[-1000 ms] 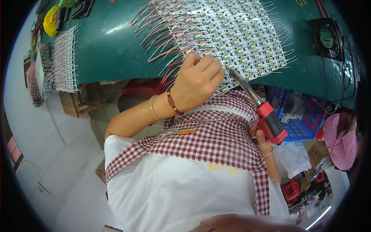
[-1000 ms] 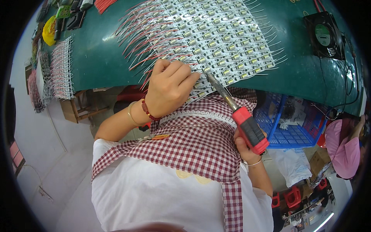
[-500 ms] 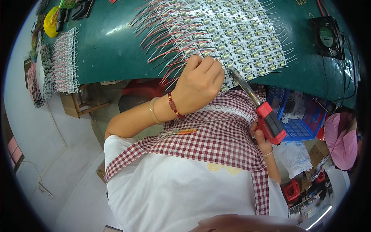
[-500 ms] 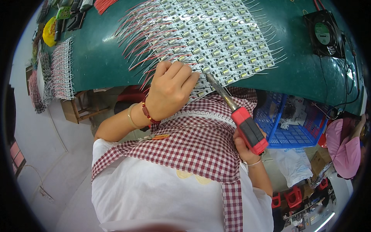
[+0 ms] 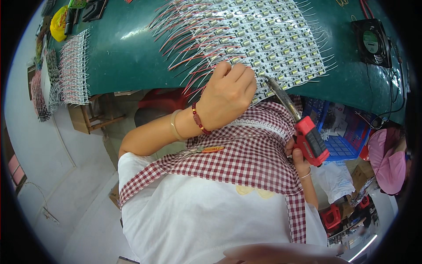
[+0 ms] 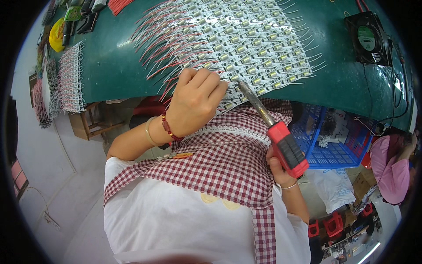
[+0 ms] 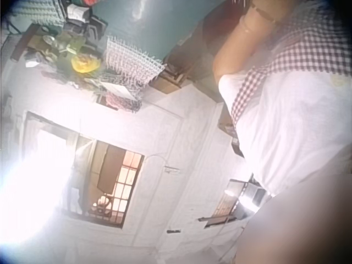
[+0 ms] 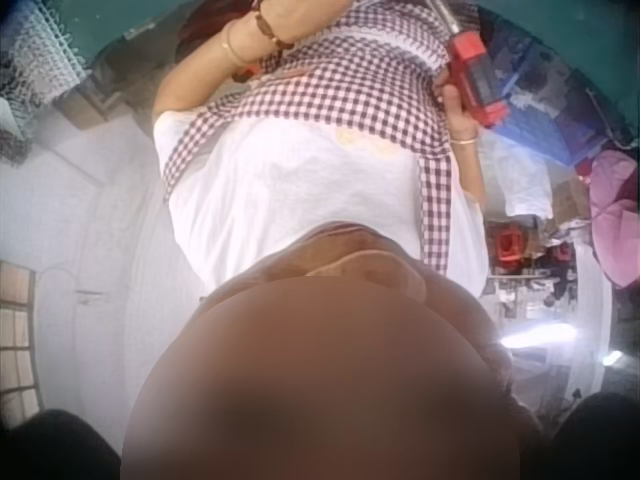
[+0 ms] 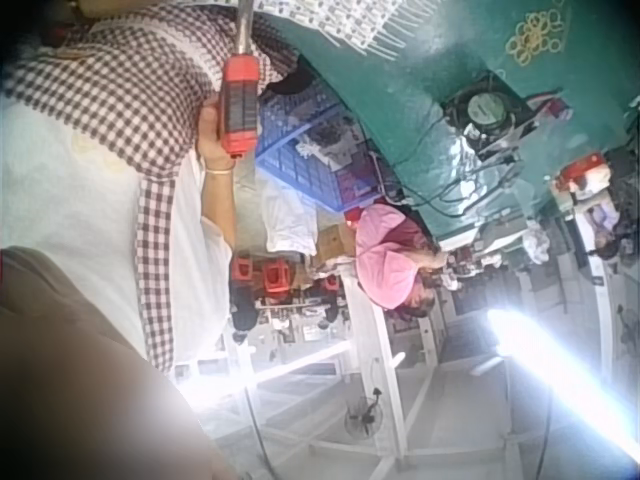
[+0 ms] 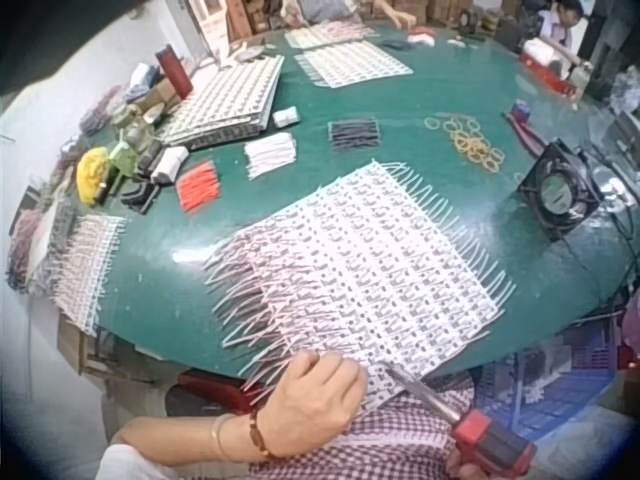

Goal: The person assembles an LED grid by soldering wires and electronic components together with a handheld soldering iron.

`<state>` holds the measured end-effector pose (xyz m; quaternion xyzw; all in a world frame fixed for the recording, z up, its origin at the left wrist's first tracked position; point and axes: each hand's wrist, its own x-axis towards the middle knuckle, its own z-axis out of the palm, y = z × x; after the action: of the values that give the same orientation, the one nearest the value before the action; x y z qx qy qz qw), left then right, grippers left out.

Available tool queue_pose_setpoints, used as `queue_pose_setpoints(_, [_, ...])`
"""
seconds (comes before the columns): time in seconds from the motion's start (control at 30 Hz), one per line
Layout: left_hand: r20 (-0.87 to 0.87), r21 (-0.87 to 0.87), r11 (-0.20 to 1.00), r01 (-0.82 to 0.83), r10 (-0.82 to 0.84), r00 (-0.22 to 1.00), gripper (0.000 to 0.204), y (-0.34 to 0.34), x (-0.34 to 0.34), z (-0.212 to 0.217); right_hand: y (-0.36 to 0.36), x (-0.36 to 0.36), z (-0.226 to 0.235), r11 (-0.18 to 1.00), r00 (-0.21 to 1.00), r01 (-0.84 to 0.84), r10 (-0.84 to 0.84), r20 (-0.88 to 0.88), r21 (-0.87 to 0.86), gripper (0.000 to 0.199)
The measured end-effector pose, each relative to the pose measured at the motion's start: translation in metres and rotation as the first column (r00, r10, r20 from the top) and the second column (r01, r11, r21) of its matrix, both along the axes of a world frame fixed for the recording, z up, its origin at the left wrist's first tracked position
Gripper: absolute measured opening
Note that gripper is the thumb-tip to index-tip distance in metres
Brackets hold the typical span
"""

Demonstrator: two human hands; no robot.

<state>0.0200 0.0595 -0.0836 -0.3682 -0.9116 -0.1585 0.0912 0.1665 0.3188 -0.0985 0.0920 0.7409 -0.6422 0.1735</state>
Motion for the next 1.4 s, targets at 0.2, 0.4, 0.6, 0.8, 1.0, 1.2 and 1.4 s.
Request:
queue_pose_setpoints(0.2, [-0.004,-0.042,0.999,0.017,-0.017,1.000,0.017,0.002,-0.002,0.002,0.013,0.006,-0.020,0.997,0.997,-0.042,0.047,-0.069,0.066,0.029])
queue_pose_setpoints(0.4, [-0.008,-0.082,0.995,0.050,-0.051,0.999,0.017,0.000,-0.004,0.005,0.011,0.004,-0.016,0.997,0.996,-0.044,0.049,-0.072,0.070,0.029])
queue_pose_setpoints(0.6, [-0.016,-0.118,0.991,0.067,-0.070,0.997,0.017,0.000,-0.003,0.006,0.004,0.001,-0.005,0.996,0.998,0.049,-0.052,-0.028,-0.078,0.035])
queue_pose_setpoints(0.8, [-0.019,-0.132,0.991,0.037,-0.040,0.999,0.018,-0.003,-0.003,0.009,-0.003,-0.010,-0.001,0.993,0.995,0.056,-0.064,-0.072,-0.108,0.048])
queue_pose_setpoints(1.0, [-0.025,0.024,0.993,-0.115,0.115,0.993,0.024,-0.032,-0.004,0.004,-0.009,-0.026,-0.007,0.947,0.961,0.175,-0.224,-0.162,-0.269,0.062])
queue_pose_setpoints(1.2, [0.118,0.080,0.965,-0.248,0.238,0.964,0.021,-0.090,-0.027,0.030,-0.015,-0.055,0.000,0.893,0.908,0.224,-0.336,-0.249,-0.390,0.053])
queue_pose_setpoints(1.4, [-0.401,0.092,0.879,-0.469,0.464,0.790,0.015,-0.146,-0.157,0.000,-0.023,-0.079,0.016,0.741,0.860,0.305,-0.485,-0.163,-0.598,0.047])
